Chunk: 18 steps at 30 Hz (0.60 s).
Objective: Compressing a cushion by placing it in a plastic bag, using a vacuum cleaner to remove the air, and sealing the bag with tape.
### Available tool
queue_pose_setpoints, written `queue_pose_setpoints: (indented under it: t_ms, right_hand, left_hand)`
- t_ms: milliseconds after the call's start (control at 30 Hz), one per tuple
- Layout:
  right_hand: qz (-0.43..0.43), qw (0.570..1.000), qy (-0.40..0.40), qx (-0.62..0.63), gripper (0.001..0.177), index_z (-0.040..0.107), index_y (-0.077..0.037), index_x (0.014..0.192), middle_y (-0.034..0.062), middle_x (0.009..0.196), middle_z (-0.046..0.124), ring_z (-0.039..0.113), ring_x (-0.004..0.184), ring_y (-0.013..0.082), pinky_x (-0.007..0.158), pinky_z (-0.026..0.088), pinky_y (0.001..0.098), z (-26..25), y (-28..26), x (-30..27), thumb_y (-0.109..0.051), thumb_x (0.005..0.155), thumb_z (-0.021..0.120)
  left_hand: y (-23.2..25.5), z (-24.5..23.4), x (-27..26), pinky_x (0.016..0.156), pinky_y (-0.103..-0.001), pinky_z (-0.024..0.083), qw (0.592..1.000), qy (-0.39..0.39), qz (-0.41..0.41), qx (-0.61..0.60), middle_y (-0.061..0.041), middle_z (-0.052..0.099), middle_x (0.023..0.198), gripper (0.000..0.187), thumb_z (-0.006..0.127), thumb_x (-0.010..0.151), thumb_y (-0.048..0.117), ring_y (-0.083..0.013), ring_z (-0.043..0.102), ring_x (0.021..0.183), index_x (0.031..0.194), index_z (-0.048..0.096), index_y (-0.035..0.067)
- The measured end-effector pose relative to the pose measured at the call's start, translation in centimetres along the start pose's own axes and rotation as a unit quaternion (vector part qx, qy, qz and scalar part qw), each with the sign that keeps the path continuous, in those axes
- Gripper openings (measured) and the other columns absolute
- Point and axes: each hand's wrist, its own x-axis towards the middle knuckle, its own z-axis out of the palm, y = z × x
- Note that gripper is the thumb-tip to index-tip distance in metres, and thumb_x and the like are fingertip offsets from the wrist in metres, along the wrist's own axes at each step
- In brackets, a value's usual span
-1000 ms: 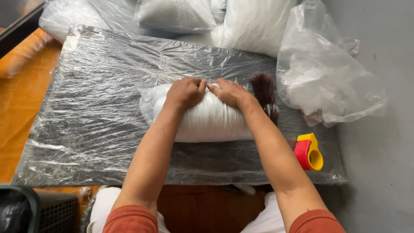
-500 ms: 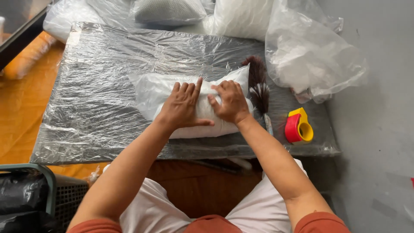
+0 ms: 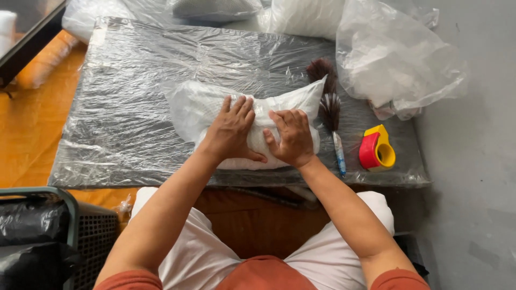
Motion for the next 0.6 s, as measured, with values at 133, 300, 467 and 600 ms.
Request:
queue_pose_setpoints:
  t_ms: [133,300,467,600]
  right_hand:
    - [-0.015,0.998,-0.051,-0.028,0.078,0.058,-0.002,0.140,0.0133,0.110,0.060,0.060,0.103,0.0291,0.104,0.041,0.0459,-1.4,-0.9,0.0,-0.065,0.094,0.055]
    - [-0.063,0.974,-0.203,-0.079,0.097,0.067,-0.001,0.131,0.0135,0.103,0.063,0.060,0.105,0.0285,0.119,0.021,0.0564,-3.7,0.5,2.7,-0.085,0.086,0.051]
    - [-0.084,0.939,-0.333,0.002,0.116,0.053,0.003,0.131,0.0277,0.148,0.049,0.038,0.147,0.0431,0.126,0.017,0.0586,-2.0,2.2,2.8,-0.096,0.069,0.058]
    - [-0.102,0.912,-0.393,-0.055,0.145,0.037,0.007,0.150,0.0321,0.155,0.041,0.035,0.148,0.0464,0.125,0.015,0.0572,-4.3,0.8,2.7,-0.107,0.061,0.049]
  left_hand:
    - [1.1,-0.3,-1.2,0.118,-0.061,0.028,1.000,0.025,-0.014,0.002,-0.024,0.056,0.142,0.120,0.074,0.039,0.087,-0.0401,0.049,0.138,0.120,0.059,-0.001]
    - [1.9,0.6,-2.1,0.118,-0.061,0.027,0.998,0.050,0.000,0.022,-0.025,0.056,0.140,0.118,0.076,0.040,0.083,-0.0408,0.049,0.136,0.121,0.058,0.000]
    - [1.8,1.3,-2.3,0.116,-0.060,0.029,0.995,0.095,-0.004,0.030,-0.026,0.062,0.134,0.113,0.077,0.043,0.084,-0.0411,0.056,0.130,0.117,0.061,0.000]
    - [2.1,2.4,-2.5,0.115,-0.060,0.030,0.994,0.107,-0.001,0.031,-0.026,0.063,0.133,0.116,0.074,0.042,0.088,-0.0413,0.058,0.128,0.118,0.062,0.001]
